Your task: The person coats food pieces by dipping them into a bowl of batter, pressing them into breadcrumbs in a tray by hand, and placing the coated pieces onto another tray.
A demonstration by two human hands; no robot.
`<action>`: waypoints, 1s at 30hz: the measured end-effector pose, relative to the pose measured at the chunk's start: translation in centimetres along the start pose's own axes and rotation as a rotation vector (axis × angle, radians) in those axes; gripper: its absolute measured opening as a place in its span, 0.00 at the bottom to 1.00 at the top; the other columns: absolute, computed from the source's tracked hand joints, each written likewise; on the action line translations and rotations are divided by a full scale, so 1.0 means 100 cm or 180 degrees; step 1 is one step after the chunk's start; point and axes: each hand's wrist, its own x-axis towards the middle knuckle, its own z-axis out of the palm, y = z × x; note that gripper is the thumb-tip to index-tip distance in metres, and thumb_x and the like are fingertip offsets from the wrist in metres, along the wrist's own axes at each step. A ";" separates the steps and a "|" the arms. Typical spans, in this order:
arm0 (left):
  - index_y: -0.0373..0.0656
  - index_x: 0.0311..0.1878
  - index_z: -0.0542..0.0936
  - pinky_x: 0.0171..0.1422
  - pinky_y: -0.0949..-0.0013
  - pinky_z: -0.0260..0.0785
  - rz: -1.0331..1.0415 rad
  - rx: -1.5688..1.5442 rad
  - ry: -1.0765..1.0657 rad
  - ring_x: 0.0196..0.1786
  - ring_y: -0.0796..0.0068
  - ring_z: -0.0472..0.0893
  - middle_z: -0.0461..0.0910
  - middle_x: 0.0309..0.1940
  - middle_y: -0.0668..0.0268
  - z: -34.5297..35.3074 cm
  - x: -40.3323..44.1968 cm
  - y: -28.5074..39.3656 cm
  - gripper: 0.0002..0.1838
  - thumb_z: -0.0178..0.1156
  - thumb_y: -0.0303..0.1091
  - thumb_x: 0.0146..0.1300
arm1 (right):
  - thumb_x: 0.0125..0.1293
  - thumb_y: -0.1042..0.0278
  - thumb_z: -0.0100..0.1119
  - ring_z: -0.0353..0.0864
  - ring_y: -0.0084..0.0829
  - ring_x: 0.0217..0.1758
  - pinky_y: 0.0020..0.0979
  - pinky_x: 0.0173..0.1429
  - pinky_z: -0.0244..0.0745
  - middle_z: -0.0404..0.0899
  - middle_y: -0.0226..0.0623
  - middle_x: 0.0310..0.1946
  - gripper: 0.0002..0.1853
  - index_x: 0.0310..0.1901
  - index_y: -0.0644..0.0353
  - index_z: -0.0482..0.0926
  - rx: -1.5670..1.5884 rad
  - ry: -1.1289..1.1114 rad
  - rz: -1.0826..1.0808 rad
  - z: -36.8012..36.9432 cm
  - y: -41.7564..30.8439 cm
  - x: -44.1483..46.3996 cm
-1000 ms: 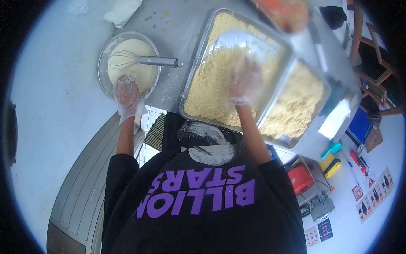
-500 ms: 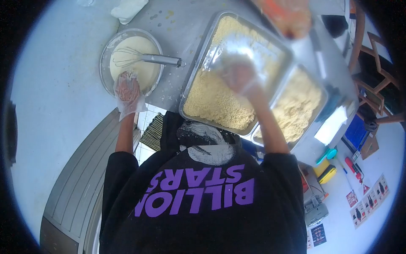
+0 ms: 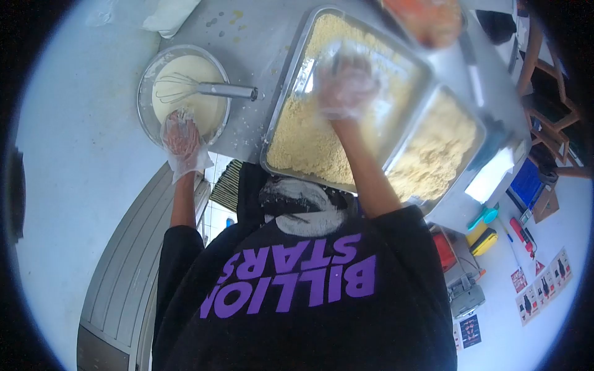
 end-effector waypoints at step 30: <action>0.35 0.43 0.73 0.48 0.56 0.63 0.0673 -0.0303 0.0606 0.43 0.51 0.73 0.74 0.38 0.50 0.007 0.007 -0.002 0.15 0.54 0.33 0.53 | 0.56 0.33 0.36 0.37 0.36 0.71 0.54 0.66 0.23 0.44 0.33 0.68 0.37 0.65 0.42 0.51 -0.0460 -0.0632 -0.0007 -0.028 0.013 -0.101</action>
